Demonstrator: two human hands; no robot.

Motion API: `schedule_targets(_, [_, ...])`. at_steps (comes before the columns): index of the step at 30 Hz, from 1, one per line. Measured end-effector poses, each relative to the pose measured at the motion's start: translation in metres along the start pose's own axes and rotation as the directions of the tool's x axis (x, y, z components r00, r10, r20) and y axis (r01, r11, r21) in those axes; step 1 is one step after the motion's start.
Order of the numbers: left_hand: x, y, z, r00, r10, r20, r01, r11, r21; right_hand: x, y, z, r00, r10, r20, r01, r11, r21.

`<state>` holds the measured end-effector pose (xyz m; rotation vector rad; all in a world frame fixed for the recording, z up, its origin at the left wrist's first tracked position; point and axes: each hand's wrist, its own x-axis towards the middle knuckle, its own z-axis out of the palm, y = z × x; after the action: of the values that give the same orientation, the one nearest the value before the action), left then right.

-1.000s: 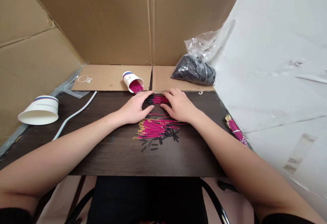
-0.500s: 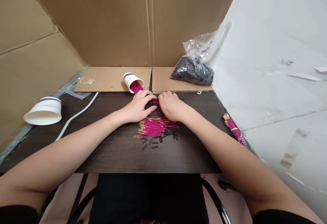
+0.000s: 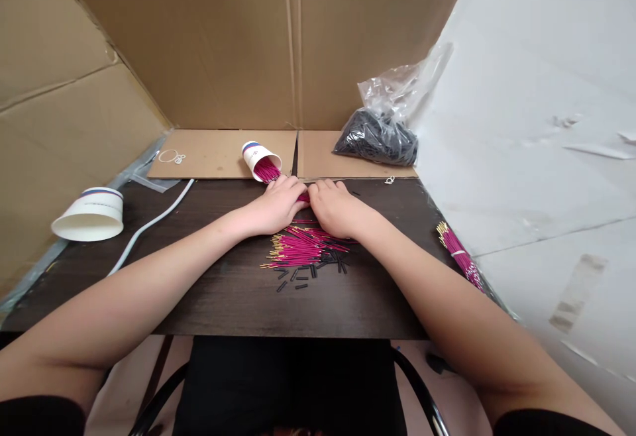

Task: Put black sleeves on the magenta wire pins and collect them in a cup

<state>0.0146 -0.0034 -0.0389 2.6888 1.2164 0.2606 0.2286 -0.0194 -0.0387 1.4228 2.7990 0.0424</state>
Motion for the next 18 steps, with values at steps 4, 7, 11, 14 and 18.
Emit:
schedule_targets(4, [0.0015,0.0,0.0009,1.0,0.004,0.021,-0.006,0.998,0.068,-0.0012,0.0009,0.0001,1.0,-0.008,-0.025,0.008,1.0,-0.001])
schedule_targets(7, [0.0025,0.0003,0.0015,0.999,0.021,0.039,-0.025,0.996,0.086,-0.0014,0.0001,0.0,1.0,-0.013,-0.022,0.013,1.0,-0.007])
schedule_targets(11, [0.0032,0.001,0.0008,0.996,0.019,0.084,-0.028,0.993,0.112,-0.002,-0.0025,-0.0011,1.0,0.0,-0.016,0.0,1.0,-0.021])
schedule_targets(14, [0.0031,0.0001,0.0011,0.997,0.026,0.075,-0.034,0.994,0.108,-0.0035,-0.0041,-0.0031,1.0,-0.01,-0.021,0.01,1.0,-0.03])
schedule_targets(18, [0.0025,-0.0013,0.0008,0.997,0.037,0.062,-0.043,0.994,0.105,-0.0054,-0.0053,-0.0066,1.0,-0.01,-0.001,0.01,1.0,-0.022])
